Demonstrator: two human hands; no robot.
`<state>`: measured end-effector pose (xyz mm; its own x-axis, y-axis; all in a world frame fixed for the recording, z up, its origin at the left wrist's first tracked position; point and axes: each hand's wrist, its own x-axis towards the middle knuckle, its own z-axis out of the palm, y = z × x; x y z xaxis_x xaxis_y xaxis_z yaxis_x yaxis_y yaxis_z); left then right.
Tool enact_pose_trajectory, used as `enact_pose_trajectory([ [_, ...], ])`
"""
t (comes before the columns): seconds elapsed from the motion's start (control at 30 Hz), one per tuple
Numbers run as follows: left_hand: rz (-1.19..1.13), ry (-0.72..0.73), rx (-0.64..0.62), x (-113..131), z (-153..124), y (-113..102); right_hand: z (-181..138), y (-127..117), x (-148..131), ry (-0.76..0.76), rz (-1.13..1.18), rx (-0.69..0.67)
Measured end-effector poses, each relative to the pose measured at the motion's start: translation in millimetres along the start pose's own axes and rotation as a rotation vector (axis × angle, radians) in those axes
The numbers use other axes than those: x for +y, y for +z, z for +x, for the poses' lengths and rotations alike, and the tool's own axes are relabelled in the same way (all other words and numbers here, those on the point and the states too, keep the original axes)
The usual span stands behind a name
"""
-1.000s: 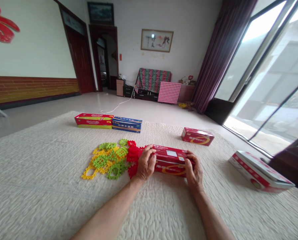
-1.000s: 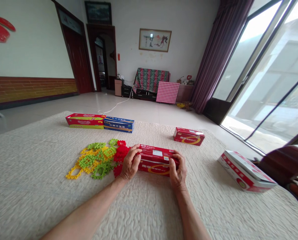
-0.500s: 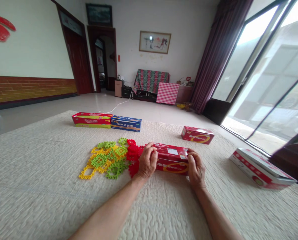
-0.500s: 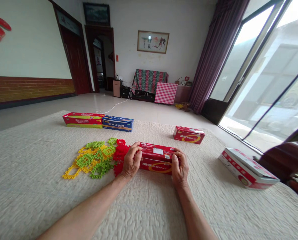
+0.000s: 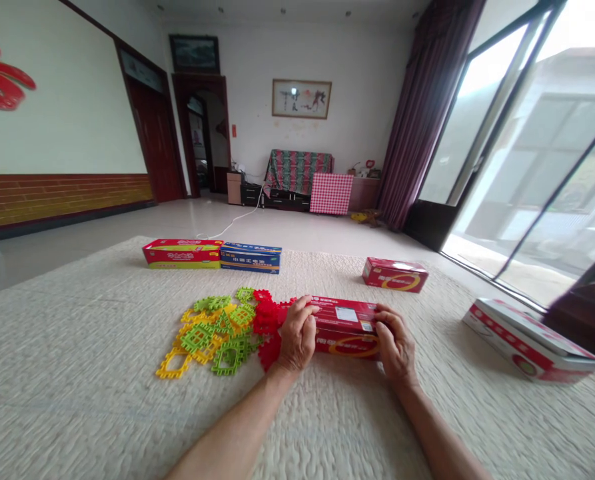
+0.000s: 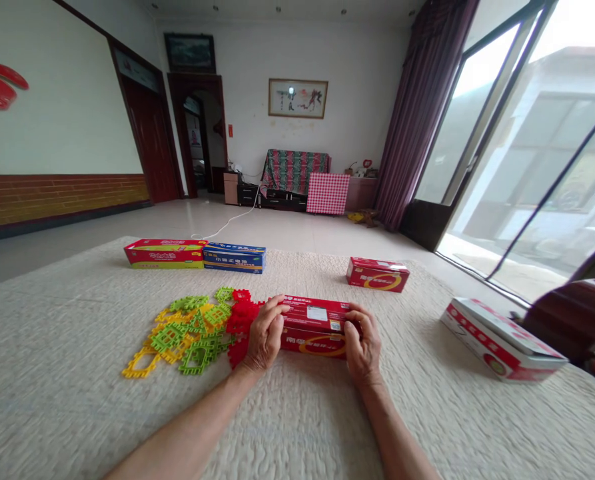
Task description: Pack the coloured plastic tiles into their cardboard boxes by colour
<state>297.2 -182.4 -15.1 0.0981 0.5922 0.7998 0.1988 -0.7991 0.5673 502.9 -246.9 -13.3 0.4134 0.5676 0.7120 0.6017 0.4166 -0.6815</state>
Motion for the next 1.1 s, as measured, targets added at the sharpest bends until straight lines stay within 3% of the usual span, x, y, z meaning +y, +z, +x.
enact_pose_trajectory([
  [0.3,0.019,0.024,-0.020,-2,2,0,0,-3,-4,-0.068,-0.104,-0.018],
  [0.43,0.055,0.048,-0.035,2,2,-1,7,-14,-10,-0.074,-0.163,-0.130],
  [0.5,0.087,0.053,-0.036,3,0,0,14,-22,-14,0.017,-0.149,-0.260],
  [0.67,0.258,0.011,-0.060,8,-3,1,28,-42,-21,0.408,0.038,-0.523],
  [0.8,0.382,-0.063,-0.089,18,-3,-1,28,-50,-19,0.460,0.161,-0.670],
  [1.1,0.440,-0.241,-0.403,30,-9,-8,-9,-38,8,0.324,0.135,-0.507],
])
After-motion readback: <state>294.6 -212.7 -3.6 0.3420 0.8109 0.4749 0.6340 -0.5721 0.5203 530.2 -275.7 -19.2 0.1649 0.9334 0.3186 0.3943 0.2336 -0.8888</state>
